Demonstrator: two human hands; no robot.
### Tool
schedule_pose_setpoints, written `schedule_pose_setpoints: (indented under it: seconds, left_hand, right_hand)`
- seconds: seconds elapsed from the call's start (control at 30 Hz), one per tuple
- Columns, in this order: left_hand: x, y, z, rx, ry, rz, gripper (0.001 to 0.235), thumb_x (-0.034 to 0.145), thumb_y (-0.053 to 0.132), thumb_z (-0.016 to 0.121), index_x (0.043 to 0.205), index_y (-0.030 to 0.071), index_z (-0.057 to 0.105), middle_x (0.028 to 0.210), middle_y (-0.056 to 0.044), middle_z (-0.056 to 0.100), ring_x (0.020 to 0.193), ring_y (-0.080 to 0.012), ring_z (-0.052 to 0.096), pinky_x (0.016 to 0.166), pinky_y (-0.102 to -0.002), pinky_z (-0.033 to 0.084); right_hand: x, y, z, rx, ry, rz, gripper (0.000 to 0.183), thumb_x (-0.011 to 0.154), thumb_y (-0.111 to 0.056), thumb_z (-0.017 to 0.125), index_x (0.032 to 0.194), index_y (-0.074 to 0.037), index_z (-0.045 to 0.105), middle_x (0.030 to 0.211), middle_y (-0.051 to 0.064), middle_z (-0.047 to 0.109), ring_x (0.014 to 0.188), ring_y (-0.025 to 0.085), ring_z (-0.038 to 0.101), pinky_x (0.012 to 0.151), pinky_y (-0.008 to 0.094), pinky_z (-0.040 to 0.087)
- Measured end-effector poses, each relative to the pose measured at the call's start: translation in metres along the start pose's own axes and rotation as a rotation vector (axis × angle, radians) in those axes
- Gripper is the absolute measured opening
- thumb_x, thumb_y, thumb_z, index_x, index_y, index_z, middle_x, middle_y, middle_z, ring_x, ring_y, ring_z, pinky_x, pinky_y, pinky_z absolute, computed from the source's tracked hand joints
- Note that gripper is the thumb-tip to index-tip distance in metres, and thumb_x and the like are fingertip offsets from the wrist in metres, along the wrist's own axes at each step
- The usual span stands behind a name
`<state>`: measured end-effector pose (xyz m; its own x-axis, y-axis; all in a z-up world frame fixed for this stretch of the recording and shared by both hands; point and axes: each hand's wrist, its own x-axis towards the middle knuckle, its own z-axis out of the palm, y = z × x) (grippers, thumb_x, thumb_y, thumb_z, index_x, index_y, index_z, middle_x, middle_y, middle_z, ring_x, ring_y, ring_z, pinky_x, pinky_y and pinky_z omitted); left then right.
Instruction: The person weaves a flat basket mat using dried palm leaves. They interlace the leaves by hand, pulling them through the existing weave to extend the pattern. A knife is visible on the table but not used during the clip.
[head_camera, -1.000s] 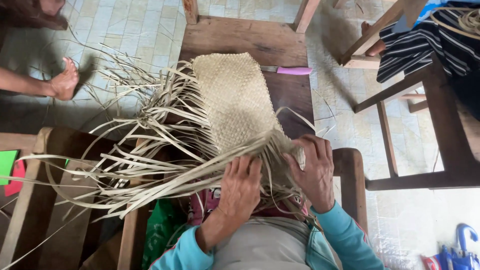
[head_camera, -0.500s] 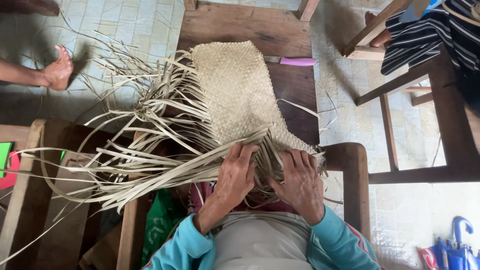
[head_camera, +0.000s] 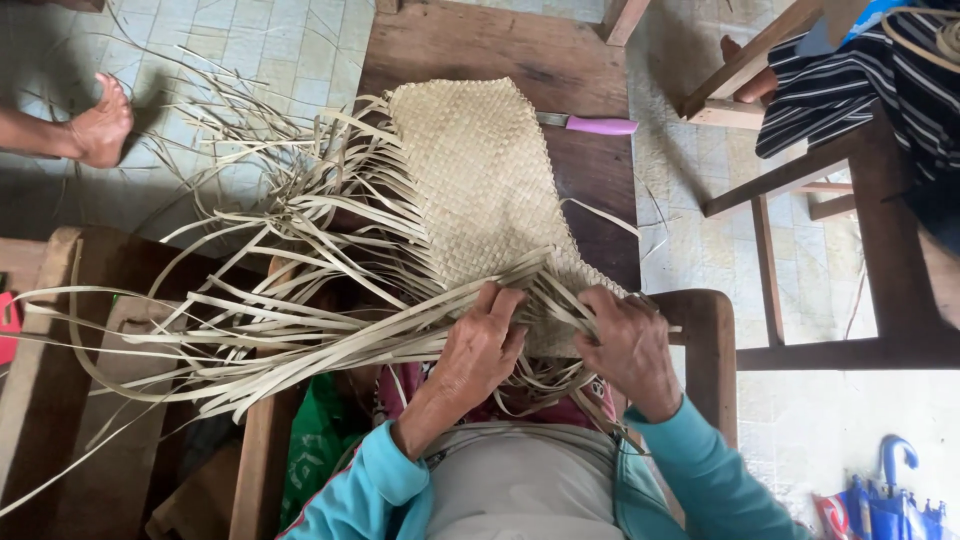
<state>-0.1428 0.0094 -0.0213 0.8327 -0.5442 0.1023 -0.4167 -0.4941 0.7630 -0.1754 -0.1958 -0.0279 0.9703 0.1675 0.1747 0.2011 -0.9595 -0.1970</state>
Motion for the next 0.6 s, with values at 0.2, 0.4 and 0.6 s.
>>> schedule_pose_setpoints:
  seconds: [0.2, 0.4, 0.6]
  left_hand:
    - [0.004, -0.004, 0.004, -0.071, 0.085, -0.042, 0.021, 0.086, 0.006, 0.052, 0.105, 0.008, 0.044, 0.092, -0.010, 0.043, 0.058, -0.0339, 0.060, 0.046, -0.046, 0.055]
    - [0.003, -0.014, 0.013, -0.069, 0.150, -0.061, 0.019, 0.084, 0.009, 0.054, 0.102, 0.011, 0.046, 0.089, -0.007, 0.043, 0.055, -0.0306, 0.060, 0.045, -0.041, 0.055]
    - [0.003, -0.017, 0.014, -0.084, 0.222, -0.048, 0.015, 0.084, 0.007, 0.050, 0.099, 0.010, 0.047, 0.086, -0.006, 0.042, 0.052, -0.0291, 0.059, 0.041, -0.040, 0.053]
  right_hand:
    - [0.016, 0.015, -0.018, 0.271, -0.298, 0.191, 0.036, 0.065, -0.029, 0.069, 0.100, -0.020, 0.060, 0.071, 0.011, 0.068, 0.070, 0.034, 0.067, 0.067, 0.045, 0.051]
    - [0.017, 0.026, -0.028, 0.094, -0.423, 0.192, 0.029, 0.069, -0.037, 0.065, 0.063, -0.011, 0.053, 0.043, 0.009, 0.053, 0.049, 0.030, 0.060, 0.052, 0.038, 0.045]
    - [0.045, 0.087, -0.057, -0.522, -0.208, 0.062, 0.018, 0.063, -0.032, 0.072, 0.070, -0.019, 0.062, 0.051, -0.002, 0.054, 0.056, 0.021, 0.063, 0.050, 0.032, 0.051]
